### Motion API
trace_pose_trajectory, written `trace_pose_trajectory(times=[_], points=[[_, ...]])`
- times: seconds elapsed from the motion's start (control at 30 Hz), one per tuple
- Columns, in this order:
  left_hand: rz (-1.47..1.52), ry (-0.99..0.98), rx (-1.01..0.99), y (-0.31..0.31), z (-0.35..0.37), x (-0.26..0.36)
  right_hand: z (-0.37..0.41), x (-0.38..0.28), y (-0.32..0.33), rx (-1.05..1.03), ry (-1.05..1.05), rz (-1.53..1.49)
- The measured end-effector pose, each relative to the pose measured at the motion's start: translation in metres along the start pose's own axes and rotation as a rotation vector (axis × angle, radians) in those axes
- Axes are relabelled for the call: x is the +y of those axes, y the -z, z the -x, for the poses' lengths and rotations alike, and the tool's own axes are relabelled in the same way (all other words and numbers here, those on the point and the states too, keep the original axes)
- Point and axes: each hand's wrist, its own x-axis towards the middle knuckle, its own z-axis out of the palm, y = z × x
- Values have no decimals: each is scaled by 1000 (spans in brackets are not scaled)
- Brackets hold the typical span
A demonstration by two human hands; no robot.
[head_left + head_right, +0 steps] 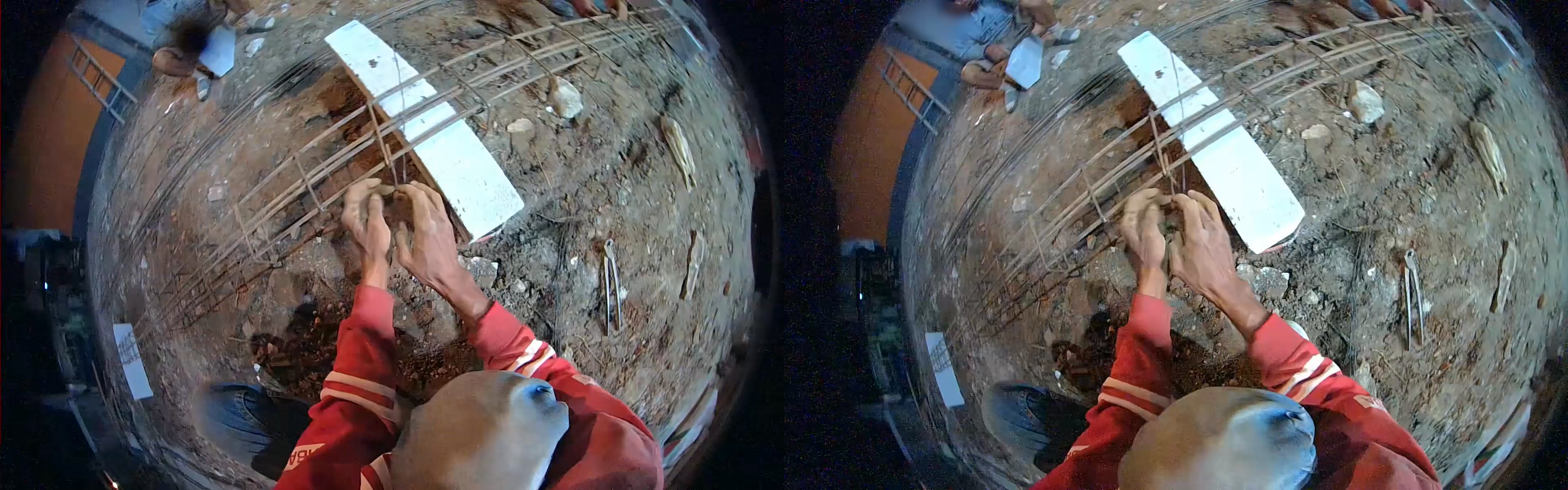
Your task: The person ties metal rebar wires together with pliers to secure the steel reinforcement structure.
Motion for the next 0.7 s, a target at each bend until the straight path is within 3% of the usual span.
trace_pose_trajectory(times=[0.03, 0.1, 0.17, 0.23, 0.3, 0.37, 0.4, 0.43, 0.47, 0.5, 0.53, 0.57, 0.6, 0.63, 0.7], points=[[141, 164, -74, 4, 4, -12, 4, 5, -1, 46, 115, 58], [332, 26, -255, -6, 11, -18, -3, -3, 3, 33, 75, 62], [300, 309, -290, -11, 17, -8, -17, -22, 13, -27, -176, -58], [353, 346, -209, -23, 29, 1, -29, -27, 15, 16, -117, 48], [404, 385, -137, -23, 38, -4, -40, -37, 25, -108, -229, -42], [-570, -166, -68, -15, 46, -24, -36, -25, 22, -117, -230, -42], [-563, -128, -50, -16, 54, -11, -27, -11, 12, -68, -192, -160], [-540, -226, 166, -17, 55, -1, -18, 4, 2, -22, -156, -278], [-575, -338, 67, -13, 52, 7, -10, 19, -5, -6, -3, -243], [-609, -450, -34, -5, 49, 11, -11, 29, -8, -7, -2, -248], [-616, -449, -34, 1, 48, 8, -11, 40, -10, -9, 243, -126], [-392, -336, -84, 3, 43, 12, -12, 47, -10, -6, 485, -1], [-282, -277, -110, 4, 42, 16, -7, 52, -6, -171, 386, 61], [-171, -217, -130, 6, 41, 22, 0, 55, -4, -173, 384, 57], [-458, 372, -42, -13, 18, 92, 10, 46, 3, -293, 411, 181]])
